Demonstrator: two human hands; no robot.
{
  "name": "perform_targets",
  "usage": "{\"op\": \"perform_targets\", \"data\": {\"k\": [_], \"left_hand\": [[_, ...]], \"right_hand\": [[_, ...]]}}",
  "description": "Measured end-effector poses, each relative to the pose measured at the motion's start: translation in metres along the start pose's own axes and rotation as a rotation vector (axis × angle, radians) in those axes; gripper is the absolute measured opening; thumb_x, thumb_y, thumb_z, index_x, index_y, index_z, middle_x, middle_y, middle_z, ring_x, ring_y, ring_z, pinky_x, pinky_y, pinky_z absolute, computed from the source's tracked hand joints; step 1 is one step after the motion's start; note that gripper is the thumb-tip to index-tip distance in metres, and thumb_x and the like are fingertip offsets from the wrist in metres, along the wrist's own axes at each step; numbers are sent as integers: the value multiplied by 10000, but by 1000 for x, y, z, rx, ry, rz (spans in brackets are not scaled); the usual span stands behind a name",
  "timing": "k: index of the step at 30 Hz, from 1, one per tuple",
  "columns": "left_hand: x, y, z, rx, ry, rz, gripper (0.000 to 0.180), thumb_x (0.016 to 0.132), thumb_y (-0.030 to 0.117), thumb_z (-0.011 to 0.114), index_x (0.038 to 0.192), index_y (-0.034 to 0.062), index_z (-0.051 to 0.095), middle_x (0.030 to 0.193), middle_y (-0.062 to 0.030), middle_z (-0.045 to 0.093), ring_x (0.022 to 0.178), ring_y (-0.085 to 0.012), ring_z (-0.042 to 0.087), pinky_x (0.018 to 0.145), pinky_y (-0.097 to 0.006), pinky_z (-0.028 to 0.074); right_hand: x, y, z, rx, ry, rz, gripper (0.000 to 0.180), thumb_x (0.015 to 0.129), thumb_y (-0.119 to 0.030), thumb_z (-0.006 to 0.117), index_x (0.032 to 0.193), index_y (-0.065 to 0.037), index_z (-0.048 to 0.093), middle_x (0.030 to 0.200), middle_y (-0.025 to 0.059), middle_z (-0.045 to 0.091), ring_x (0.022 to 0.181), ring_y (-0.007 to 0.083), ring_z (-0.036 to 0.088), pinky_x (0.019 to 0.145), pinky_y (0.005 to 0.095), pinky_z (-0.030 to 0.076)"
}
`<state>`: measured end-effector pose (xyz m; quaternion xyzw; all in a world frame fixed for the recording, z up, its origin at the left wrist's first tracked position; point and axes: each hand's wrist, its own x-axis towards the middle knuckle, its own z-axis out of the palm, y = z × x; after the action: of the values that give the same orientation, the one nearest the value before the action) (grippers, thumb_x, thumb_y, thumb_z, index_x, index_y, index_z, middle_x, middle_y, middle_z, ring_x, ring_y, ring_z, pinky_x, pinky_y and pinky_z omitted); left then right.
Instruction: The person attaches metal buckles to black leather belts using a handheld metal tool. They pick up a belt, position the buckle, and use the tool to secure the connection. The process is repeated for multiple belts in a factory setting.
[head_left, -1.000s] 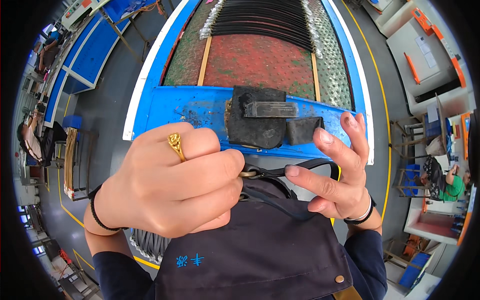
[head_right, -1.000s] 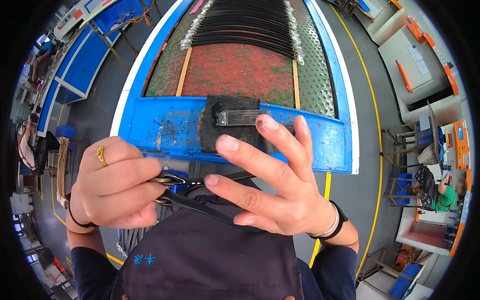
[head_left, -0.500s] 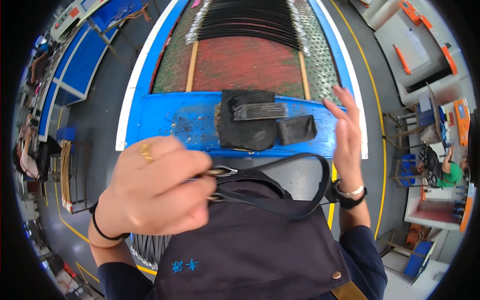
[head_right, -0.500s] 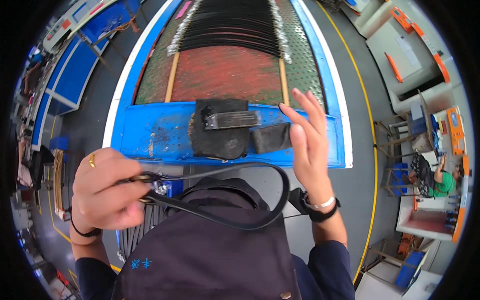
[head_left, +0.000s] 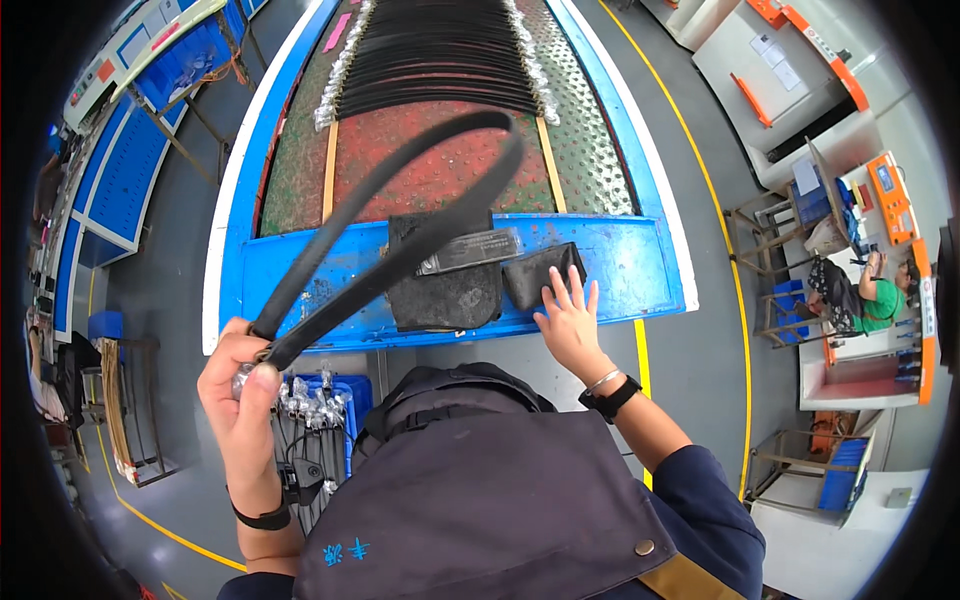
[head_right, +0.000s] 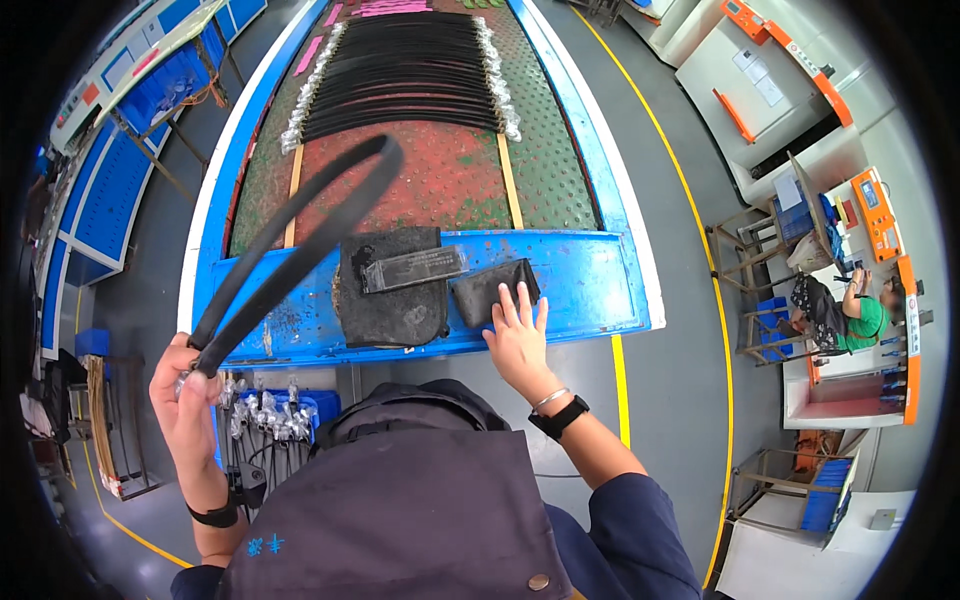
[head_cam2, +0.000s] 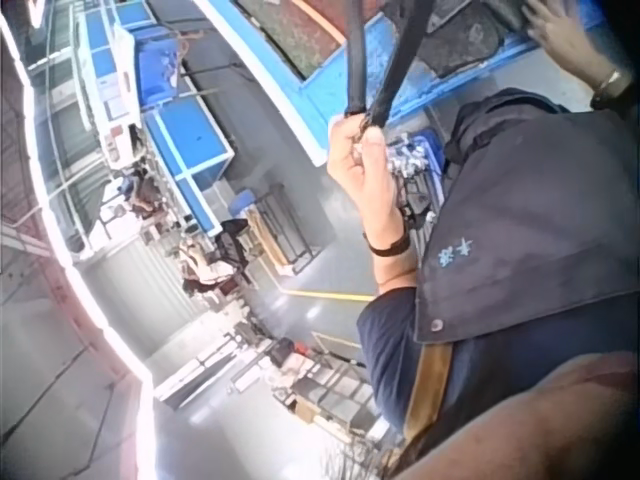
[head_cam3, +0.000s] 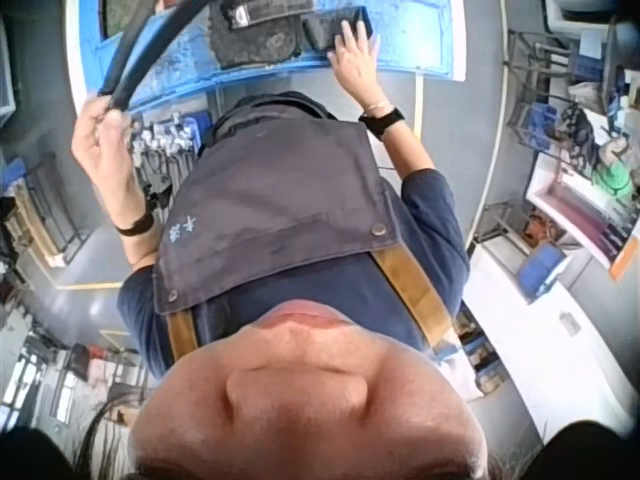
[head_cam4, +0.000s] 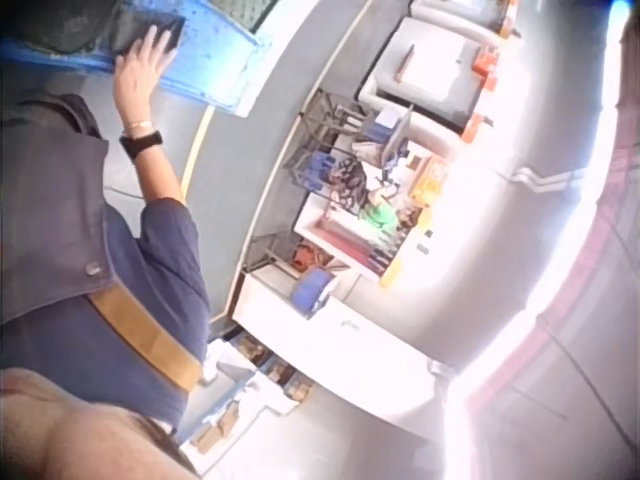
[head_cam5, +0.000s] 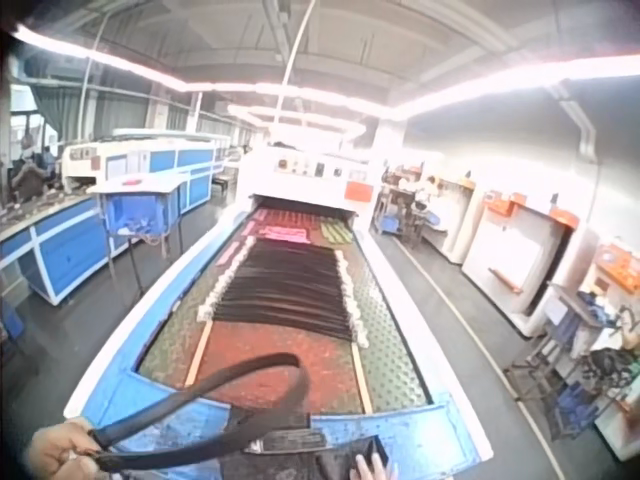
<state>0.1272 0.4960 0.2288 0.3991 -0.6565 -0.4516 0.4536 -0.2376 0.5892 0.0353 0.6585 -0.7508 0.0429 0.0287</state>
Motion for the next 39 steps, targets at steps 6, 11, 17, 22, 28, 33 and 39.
{"op": "perform_targets", "data": {"k": [6, 11, 17, 22, 28, 33, 39], "left_hand": [[-10, -11, -10, -101, 73, 67, 211, 818, 177, 601, 866, -12, 521, 796, -31, 391, 577, -56, 388, 505, -194, 282], [-12, -16, -19, 0, 138, 169, 225, 797, 167, 637, 893, -16, 549, 813, -30, 404, 587, -54, 393, 515, -186, 293], [-15, -7, -21, 30, 271, 141, 166, 779, 99, 632, 870, -15, 554, 821, -14, 389, 662, -47, 392, 535, -173, 287], [-13, 1, -23, 92, 316, 172, 111, 739, 62, 610, 809, -17, 576, 807, -27, 430, 693, -81, 400, 609, -200, 292], [-2, 16, -8, 180, 223, 254, 134, 656, -25, 613, 788, -13, 627, 767, -69, 525, 710, -137, 487, 632, -242, 374], [16, 33, 13, 288, 28, 442, 175, 607, -28, 655, 778, -6, 626, 703, -75, 495, 625, -171, 486, 549, -264, 389], [23, 47, 37, 325, -129, 533, 195, 547, -12, 637, 739, 22, 637, 664, -63, 473, 589, -173, 461, 506, -270, 354]], "right_hand": [[41, 6, -26, 244, 162, -28, 475, 787, -239, 636, 1203, -51, 506, 1373, 147, 369, 1310, 362, 259, 1045, 574, 156], [91, 4, -21, 474, 78, -129, 663, 765, -275, 679, 1310, -45, 380, 1336, 160, 415, 1263, 337, 342, 1040, 492, 241], [108, 0, -26, 638, -13, -210, 579, 701, -215, 745, 1183, -17, 492, 1146, 173, 544, 1090, 335, 508, 919, 384, 417], [92, -11, -49, 960, -36, -161, 525, 692, -162, 762, 1115, -13, 491, 1031, 105, 576, 966, 212, 576, 841, 322, 465], [60, -6, -91, 1447, 240, 173, 403, 739, -105, 569, 1127, -51, 472, 1023, 69, 547, 971, 160, 558, 821, 292, 481], [38, 17, -179, 2224, 663, -60, 569, 847, -434, 511, 1232, -25, 413, 1230, 174, 457, 1174, 284, 450, 1019, 516, 342], [31, -51, -221, 1717, 762, -3, 788, 752, -527, 531, 1278, 20, 318, 1055, 221, 540, 967, 288, 553, 859, 394, 453]]}}
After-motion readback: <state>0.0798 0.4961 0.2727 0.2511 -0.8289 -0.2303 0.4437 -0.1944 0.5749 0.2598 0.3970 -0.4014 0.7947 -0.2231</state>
